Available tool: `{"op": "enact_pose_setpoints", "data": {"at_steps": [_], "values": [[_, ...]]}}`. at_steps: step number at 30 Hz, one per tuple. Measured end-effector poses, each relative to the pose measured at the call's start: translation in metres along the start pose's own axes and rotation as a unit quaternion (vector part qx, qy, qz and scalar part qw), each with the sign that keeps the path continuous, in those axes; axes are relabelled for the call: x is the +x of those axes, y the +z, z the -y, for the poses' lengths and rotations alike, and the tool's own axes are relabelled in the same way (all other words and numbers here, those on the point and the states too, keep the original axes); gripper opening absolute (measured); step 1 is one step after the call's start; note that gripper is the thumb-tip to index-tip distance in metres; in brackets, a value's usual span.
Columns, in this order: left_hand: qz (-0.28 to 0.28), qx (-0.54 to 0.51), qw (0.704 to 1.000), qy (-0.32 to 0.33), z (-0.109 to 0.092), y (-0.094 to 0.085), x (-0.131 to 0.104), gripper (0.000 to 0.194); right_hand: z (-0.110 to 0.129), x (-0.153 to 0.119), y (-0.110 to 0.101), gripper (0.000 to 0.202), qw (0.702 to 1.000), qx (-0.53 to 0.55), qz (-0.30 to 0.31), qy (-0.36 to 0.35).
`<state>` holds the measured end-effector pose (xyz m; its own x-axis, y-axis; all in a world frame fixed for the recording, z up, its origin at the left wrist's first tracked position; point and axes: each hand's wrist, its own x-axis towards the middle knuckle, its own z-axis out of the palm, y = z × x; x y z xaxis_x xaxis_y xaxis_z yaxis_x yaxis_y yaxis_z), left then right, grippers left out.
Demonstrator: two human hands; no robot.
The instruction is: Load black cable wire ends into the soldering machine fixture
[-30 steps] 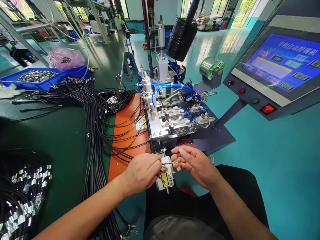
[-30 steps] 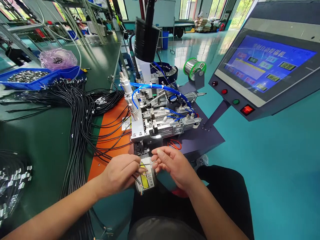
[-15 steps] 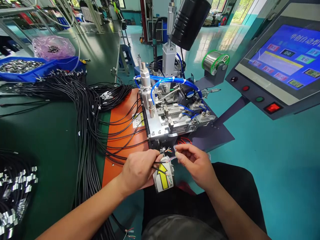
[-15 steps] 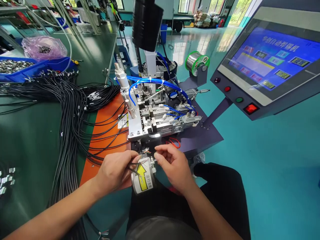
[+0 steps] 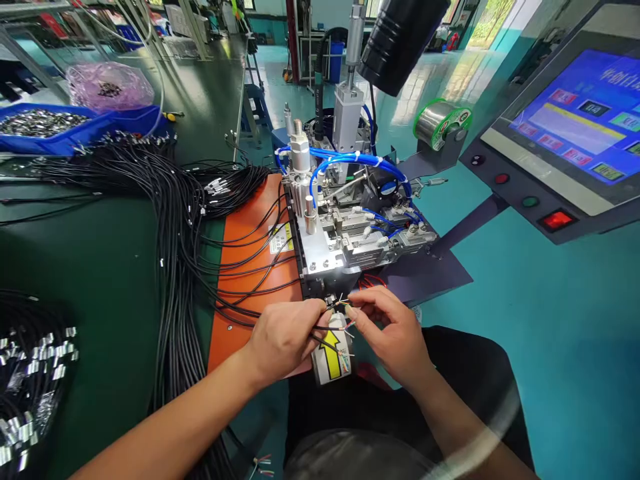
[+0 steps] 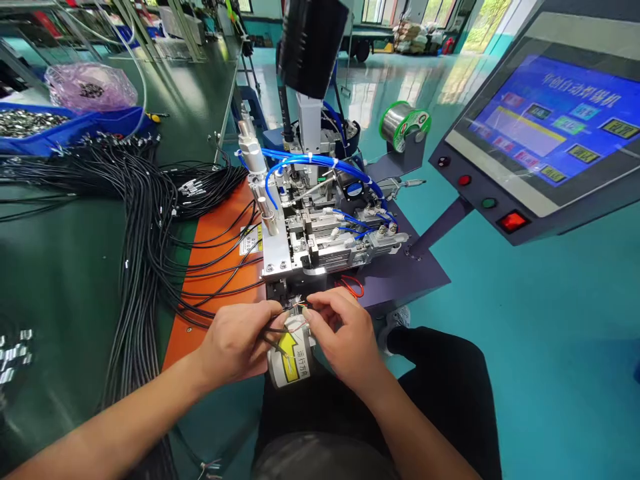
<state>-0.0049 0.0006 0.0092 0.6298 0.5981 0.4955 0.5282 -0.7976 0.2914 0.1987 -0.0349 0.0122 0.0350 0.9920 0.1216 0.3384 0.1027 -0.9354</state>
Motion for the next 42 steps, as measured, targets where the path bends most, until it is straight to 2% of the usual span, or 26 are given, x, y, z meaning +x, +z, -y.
{"op": "enact_pose_setpoints", "data": {"at_steps": [3, 12, 18, 23, 26, 29, 31, 33, 34, 35, 37, 39, 42], "values": [[-0.004, 0.007, 1.0, -0.003, 0.0, 0.0, 0.0, 0.014, 0.0, -0.003, 0.001, 0.014, 1.0, -0.019, -0.019, -0.009], [0.005, -0.002, 1.0, 0.0, 0.0, -0.001, 0.001, 0.016, 0.0, -0.005, 0.005, 0.019, 0.998, -0.048, -0.028, -0.04], [0.01, 0.002, 1.0, 0.019, 0.0, -0.002, 0.001, 0.015, 0.001, 0.005, 0.0, 0.012, 0.986, -0.091, 0.035, -0.139], [0.006, 0.025, 0.998, 0.051, 0.0, -0.004, 0.004, 0.016, 0.008, 0.007, -0.009, 0.013, 0.978, -0.118, 0.079, -0.156], [0.0, 0.033, 0.998, 0.061, 0.0, -0.007, 0.007, 0.021, 0.016, 0.014, -0.018, 0.013, 0.972, -0.119, 0.131, -0.152], [0.004, -0.008, 0.997, 0.073, 0.001, -0.009, 0.01, 0.021, 0.022, 0.03, -0.027, 0.013, 0.961, -0.096, 0.226, -0.127], [0.003, -0.047, 0.996, 0.074, 0.002, -0.009, 0.01, 0.021, 0.022, 0.043, -0.03, 0.011, 0.947, -0.056, 0.304, -0.091], [0.0, -0.074, 0.996, 0.055, 0.003, -0.008, 0.008, 0.021, 0.016, 0.051, -0.031, 0.01, 0.938, 0.008, 0.345, -0.031], [-0.001, -0.081, 0.996, 0.039, 0.003, -0.007, 0.007, 0.021, 0.012, 0.051, -0.03, 0.011, 0.941, 0.036, 0.335, 0.006], [0.001, -0.085, 0.996, 0.023, 0.003, -0.006, 0.006, 0.019, 0.008, 0.049, -0.029, 0.013, 0.952, 0.052, 0.3, 0.038], [0.005, -0.088, 0.996, -0.006, 0.002, -0.004, 0.005, 0.013, 0.0, 0.039, -0.027, 0.018, 0.978, 0.053, 0.189, 0.074], [0.01, -0.092, 0.995, -0.028, 0.001, -0.003, 0.005, 0.011, -0.005, 0.024, -0.024, 0.019, 0.992, 0.033, 0.096, 0.076], [0.014, -0.103, 0.994, -0.041, 0.0, -0.003, 0.006, 0.013, -0.007, 0.006, -0.018, 0.02, 0.997, 0.021, 0.056, 0.056]]}}
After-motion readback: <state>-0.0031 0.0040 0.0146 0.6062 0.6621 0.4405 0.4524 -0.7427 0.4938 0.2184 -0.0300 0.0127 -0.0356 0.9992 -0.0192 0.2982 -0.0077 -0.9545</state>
